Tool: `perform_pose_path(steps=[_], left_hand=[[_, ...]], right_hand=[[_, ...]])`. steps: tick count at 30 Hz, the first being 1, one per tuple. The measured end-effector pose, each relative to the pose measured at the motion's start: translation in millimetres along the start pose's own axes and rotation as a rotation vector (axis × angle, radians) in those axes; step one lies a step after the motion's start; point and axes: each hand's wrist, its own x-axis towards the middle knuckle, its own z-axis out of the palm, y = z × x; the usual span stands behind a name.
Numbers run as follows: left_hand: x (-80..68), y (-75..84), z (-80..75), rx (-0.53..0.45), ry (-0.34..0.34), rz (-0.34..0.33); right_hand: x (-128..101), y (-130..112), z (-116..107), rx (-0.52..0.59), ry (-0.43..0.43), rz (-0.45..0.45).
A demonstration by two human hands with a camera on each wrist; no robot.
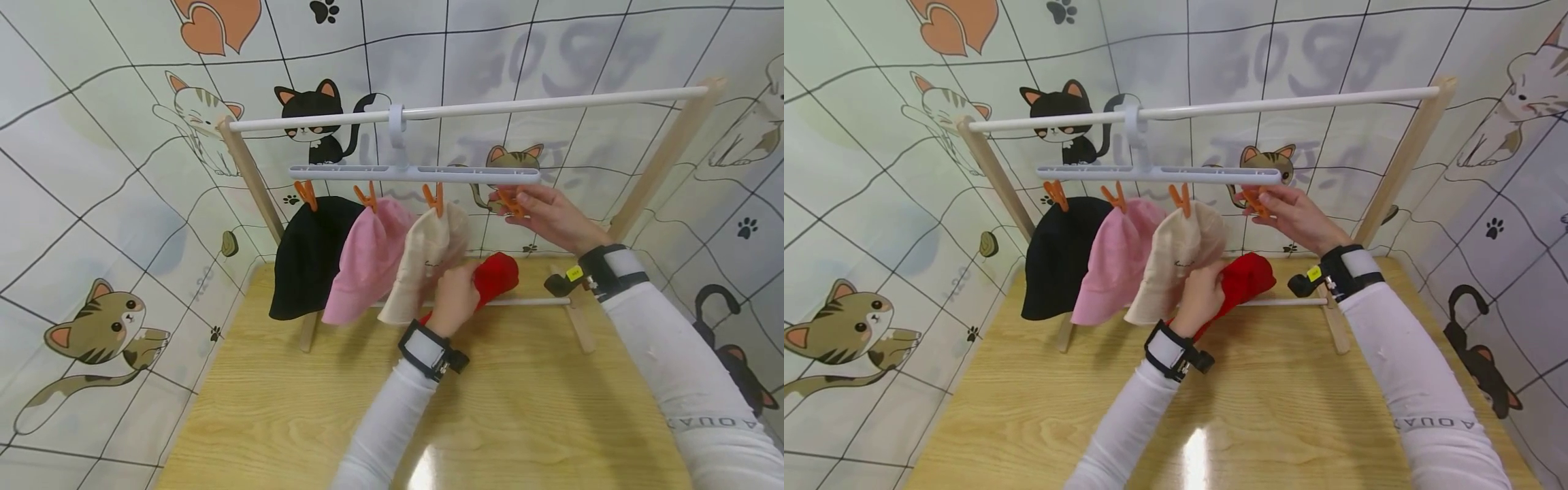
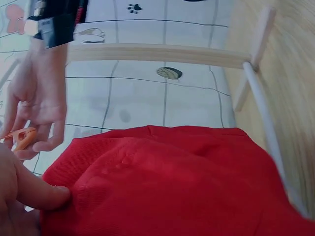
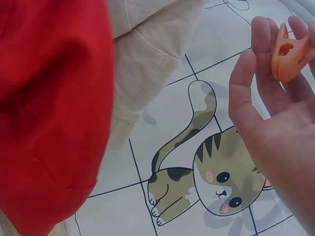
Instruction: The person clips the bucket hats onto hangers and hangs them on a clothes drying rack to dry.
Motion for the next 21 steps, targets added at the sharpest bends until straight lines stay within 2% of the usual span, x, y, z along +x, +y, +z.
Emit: perform_pose_path(steps=[12, 21], left_hand=[[15.4, -1.0, -15.5, -0.175, 0.041, 0.038], [22.2, 1.1, -17.9, -0.197, 0.058, 0.081]], right_hand=[[-1.5, 2.6, 0.2, 0.020, -0.019, -0.020], [-1.8, 2.4, 0.2, 0.058, -0.020, -0.019]])
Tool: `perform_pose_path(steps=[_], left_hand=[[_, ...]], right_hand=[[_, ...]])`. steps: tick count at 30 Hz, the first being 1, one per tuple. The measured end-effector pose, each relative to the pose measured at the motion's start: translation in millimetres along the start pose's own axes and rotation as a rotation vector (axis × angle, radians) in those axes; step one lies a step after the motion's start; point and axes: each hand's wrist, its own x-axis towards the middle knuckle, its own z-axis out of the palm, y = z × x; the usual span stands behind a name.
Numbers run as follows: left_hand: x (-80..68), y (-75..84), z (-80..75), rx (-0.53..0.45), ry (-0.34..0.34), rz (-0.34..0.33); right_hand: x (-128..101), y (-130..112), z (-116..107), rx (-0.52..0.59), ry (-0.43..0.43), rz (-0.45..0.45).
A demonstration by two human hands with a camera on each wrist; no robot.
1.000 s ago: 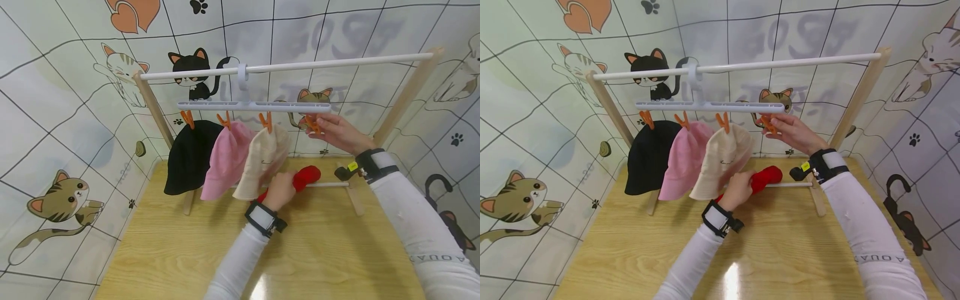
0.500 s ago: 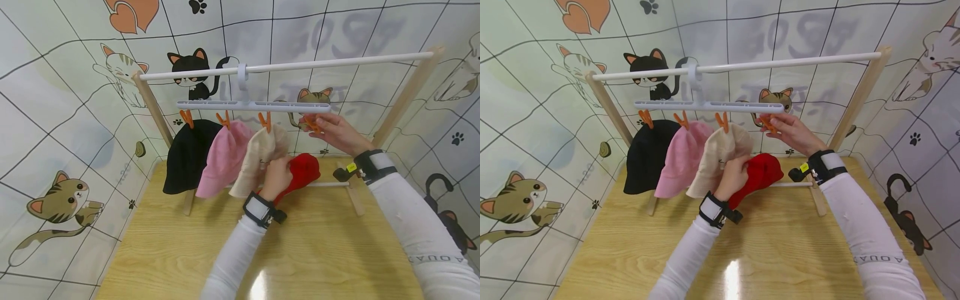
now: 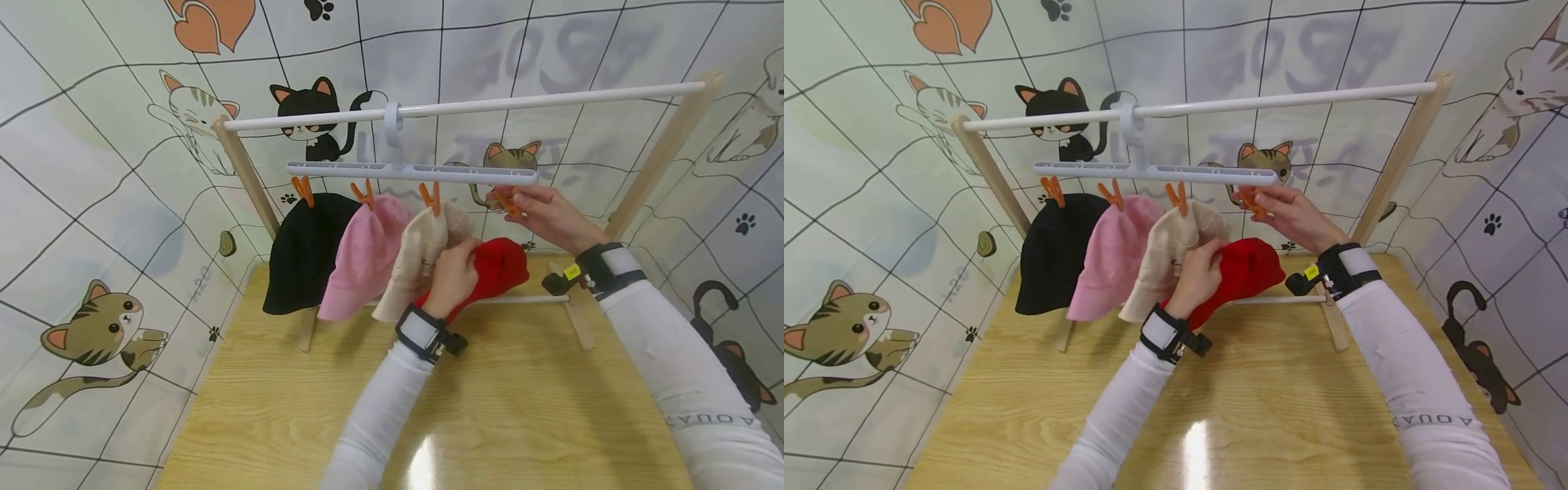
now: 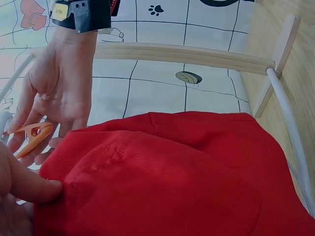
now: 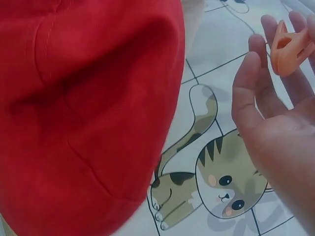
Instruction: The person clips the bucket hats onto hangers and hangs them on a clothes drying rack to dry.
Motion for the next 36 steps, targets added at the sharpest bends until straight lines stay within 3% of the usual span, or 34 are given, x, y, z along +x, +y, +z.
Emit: perform_pose_path(steps=[15, 27, 36], left_hand=[[14.1, 4.7, -5.0, -0.076, -0.013, 0.017], [19.3, 11.5, -9.0, -0.224, -0.007, 0.008], [21.2, 11.3, -6.9, -0.239, 0.001, 0.023]], right_hand=[[0.7, -10.7, 6.7, -0.008, 0.106, 0.057], [3.8, -7.0, 4.0, -0.020, -0.003, 0.011], [9.2, -7.7, 3.9, -0.048, -0.065, -0.059]])
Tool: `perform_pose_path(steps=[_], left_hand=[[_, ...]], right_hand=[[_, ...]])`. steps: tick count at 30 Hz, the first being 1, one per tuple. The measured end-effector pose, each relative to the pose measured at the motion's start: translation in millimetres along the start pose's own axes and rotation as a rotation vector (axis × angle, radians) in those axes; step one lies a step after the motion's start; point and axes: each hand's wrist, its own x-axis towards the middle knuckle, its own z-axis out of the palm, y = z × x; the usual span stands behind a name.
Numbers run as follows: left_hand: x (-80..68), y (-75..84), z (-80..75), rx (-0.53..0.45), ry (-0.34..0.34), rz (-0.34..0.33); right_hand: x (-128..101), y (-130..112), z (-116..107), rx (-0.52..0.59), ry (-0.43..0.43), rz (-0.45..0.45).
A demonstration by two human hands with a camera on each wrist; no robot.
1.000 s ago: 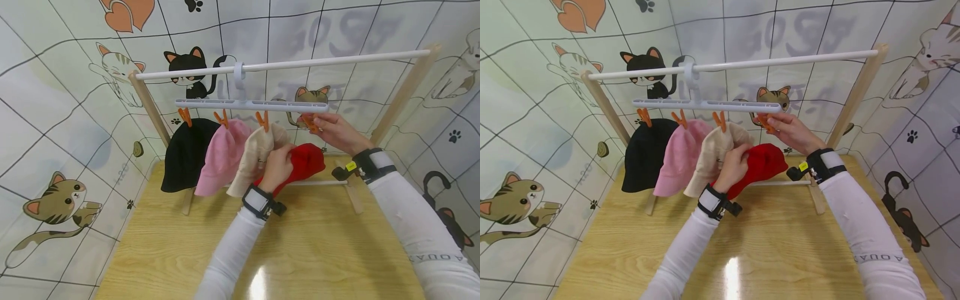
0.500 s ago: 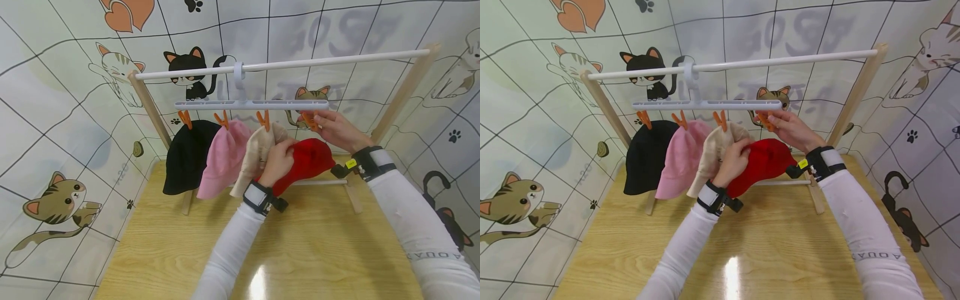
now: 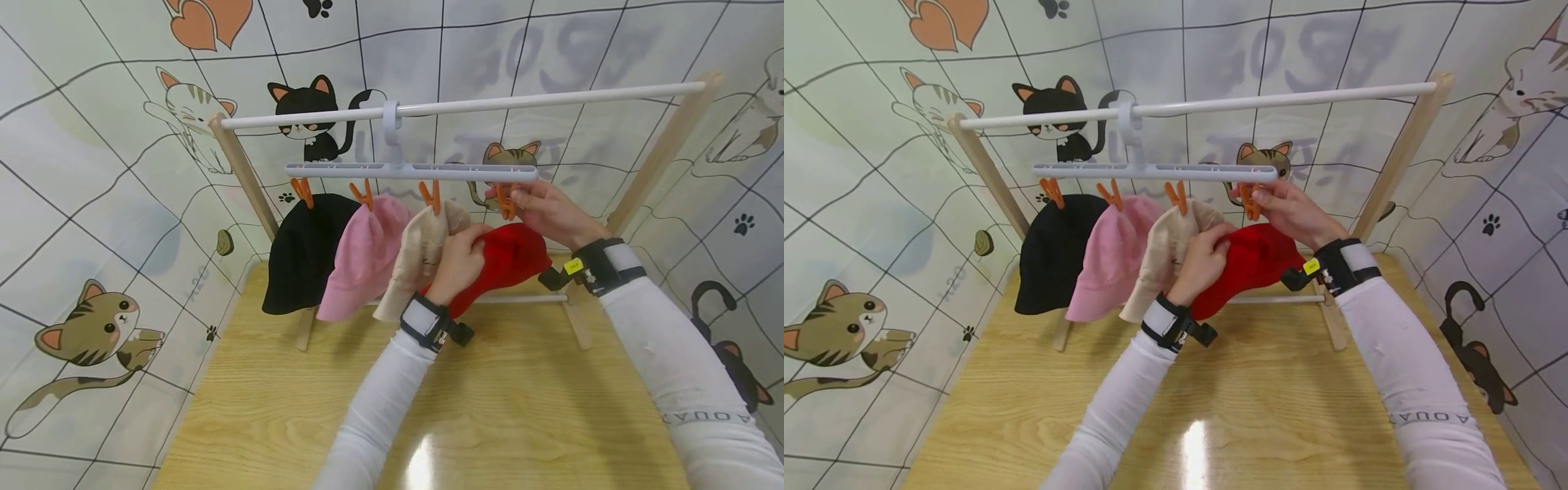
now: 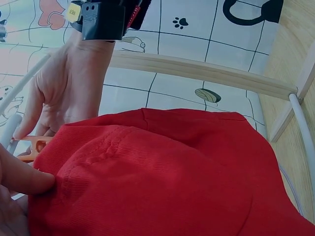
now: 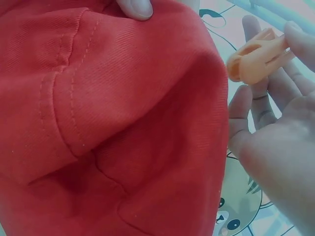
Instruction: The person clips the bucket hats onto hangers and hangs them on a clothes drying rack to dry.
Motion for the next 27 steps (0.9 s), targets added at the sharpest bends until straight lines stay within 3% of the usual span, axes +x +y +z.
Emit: perform_pose_path(steps=[9, 18, 27], left_hand=[[1.3, 0.8, -0.5, 0.029, 0.019, 0.007], [0.8, -2.9, -2.2, -0.004, 0.115, 0.004], [1.7, 1.4, -9.2, -0.030, 0.135, 0.030]], right_hand=[[2.9, -2.7, 4.7, -0.077, 0.084, 0.040], [4.8, -2.9, 7.7, -0.183, 0.212, 0.087], [3.4, -3.2, 5.4, -0.185, 0.216, 0.109]])
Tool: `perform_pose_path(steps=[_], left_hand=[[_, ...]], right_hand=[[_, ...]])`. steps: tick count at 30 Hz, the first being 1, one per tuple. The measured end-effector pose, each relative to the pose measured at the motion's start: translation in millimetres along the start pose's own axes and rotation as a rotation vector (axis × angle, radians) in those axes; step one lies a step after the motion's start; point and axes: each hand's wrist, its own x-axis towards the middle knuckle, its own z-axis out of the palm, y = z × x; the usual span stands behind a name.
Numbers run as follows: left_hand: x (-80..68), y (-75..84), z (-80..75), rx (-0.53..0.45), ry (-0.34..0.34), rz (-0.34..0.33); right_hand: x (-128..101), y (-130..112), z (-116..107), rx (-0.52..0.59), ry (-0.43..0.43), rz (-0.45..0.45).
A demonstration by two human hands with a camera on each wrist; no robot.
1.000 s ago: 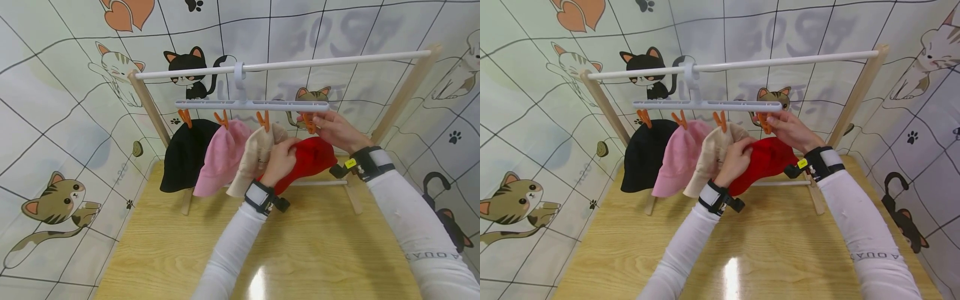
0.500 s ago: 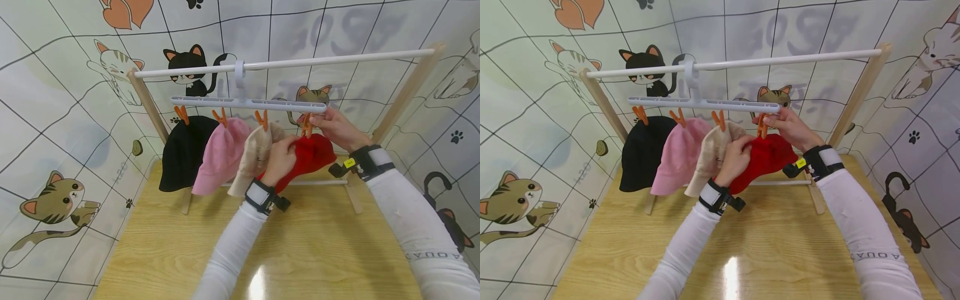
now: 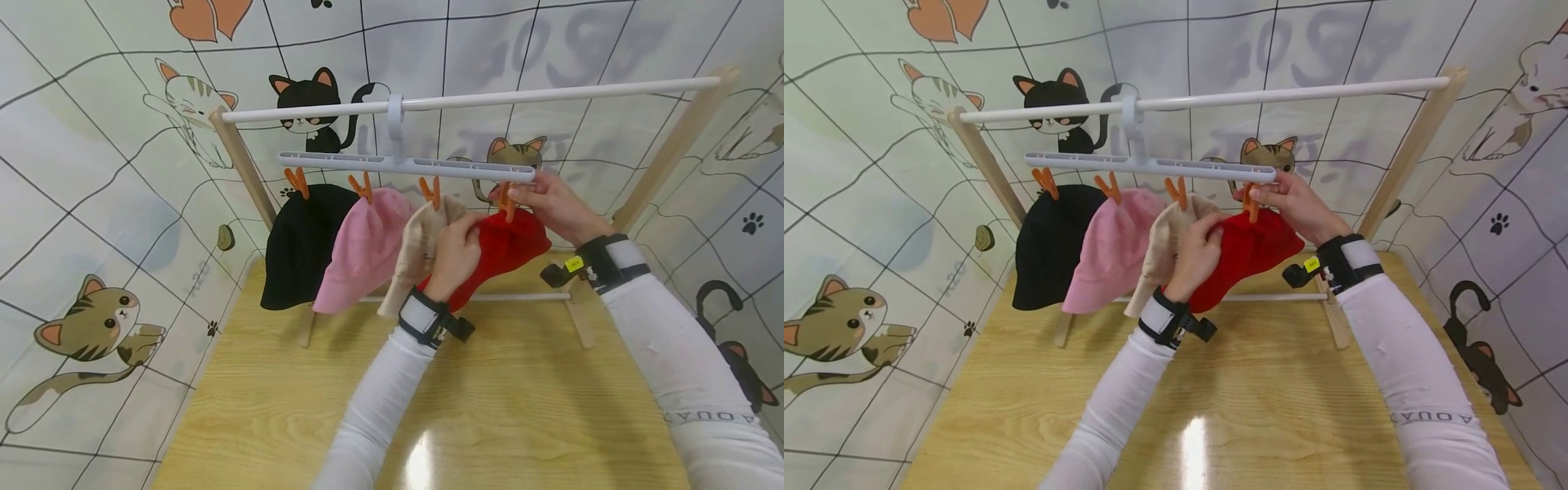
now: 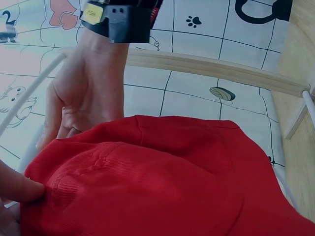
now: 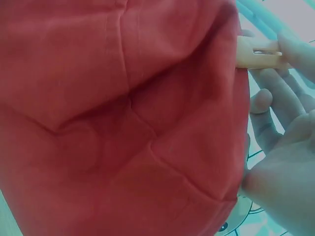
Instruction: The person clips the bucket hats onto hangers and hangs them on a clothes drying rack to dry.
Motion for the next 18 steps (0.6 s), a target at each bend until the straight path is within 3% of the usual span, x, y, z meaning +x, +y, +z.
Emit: perform_pose_path(steps=[9, 18], left_hand=[[-3.5, 5.0, 0.3, 0.017, -0.048, -0.016], [-9.0, -0.5, -2.9, -0.005, -0.088, -0.031]], right_hand=[[-6.4, -0.7, 0.3, -0.133, -0.023, 0.106], [-10.2, -4.1, 2.9, -0.348, 0.173, 0.099]])
